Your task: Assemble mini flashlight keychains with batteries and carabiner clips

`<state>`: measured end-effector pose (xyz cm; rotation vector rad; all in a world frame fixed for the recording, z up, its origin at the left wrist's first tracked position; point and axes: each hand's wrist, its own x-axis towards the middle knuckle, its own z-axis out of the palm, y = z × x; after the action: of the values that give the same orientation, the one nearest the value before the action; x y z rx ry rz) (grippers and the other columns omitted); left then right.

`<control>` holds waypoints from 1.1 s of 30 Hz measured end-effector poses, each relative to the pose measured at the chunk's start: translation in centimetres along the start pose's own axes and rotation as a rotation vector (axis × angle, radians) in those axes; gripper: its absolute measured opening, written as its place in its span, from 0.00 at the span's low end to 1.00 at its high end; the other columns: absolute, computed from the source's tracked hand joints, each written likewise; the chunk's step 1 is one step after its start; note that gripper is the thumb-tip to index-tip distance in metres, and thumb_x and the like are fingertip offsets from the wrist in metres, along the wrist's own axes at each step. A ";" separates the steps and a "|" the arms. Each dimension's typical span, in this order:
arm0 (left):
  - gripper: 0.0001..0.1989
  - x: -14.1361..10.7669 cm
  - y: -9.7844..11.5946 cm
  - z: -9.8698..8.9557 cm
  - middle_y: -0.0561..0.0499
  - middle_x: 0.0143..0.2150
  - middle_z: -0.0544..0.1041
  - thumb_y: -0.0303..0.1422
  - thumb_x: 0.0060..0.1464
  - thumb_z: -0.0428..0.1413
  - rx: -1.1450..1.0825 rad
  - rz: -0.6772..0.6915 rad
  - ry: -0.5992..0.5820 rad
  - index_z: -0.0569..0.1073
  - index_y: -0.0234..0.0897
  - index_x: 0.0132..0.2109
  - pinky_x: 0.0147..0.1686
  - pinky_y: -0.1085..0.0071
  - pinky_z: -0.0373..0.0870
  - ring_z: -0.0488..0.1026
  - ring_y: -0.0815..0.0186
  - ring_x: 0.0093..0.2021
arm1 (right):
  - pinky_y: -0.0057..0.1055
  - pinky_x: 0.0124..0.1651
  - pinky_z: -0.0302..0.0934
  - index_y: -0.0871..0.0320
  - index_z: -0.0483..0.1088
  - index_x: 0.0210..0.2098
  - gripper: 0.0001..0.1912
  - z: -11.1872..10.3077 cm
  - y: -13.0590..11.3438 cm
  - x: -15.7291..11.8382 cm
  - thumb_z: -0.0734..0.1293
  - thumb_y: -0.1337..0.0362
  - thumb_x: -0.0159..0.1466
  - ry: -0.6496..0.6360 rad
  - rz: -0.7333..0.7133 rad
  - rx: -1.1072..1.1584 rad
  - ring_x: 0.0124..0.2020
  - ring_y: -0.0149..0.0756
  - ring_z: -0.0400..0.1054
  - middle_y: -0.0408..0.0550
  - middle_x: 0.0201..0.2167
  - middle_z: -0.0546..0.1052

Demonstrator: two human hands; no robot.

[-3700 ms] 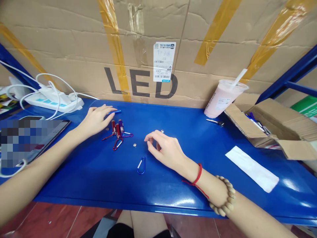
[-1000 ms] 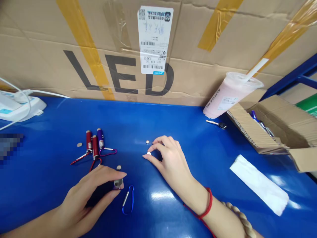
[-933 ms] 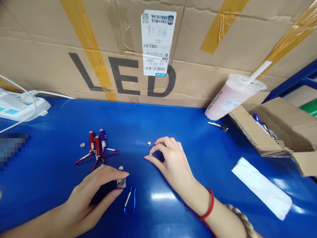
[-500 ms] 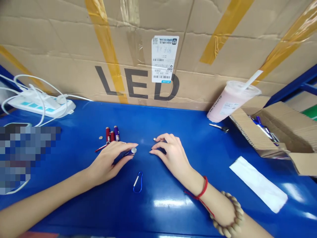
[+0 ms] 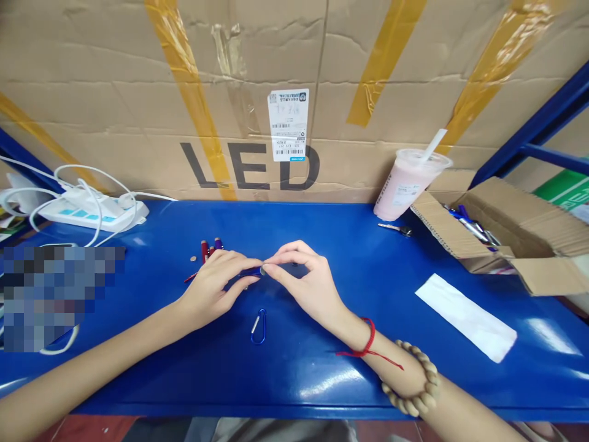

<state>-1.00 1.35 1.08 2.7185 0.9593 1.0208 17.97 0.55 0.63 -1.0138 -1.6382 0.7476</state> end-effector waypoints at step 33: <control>0.09 -1.9 0.4 1.3 0.52 0.37 0.77 0.25 0.60 0.48 -0.153 -0.016 -0.085 0.66 0.34 0.48 0.41 0.70 0.63 0.72 0.70 0.34 | 0.30 0.39 0.67 0.57 0.72 0.33 0.05 -1.3 0.0 -0.8 0.64 0.65 0.63 -0.238 -0.518 -0.544 0.33 0.29 0.69 0.49 0.40 0.74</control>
<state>-1.06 0.08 -0.82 2.6018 0.8512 0.9271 19.34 -0.17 0.65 -0.8170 -2.2600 0.0677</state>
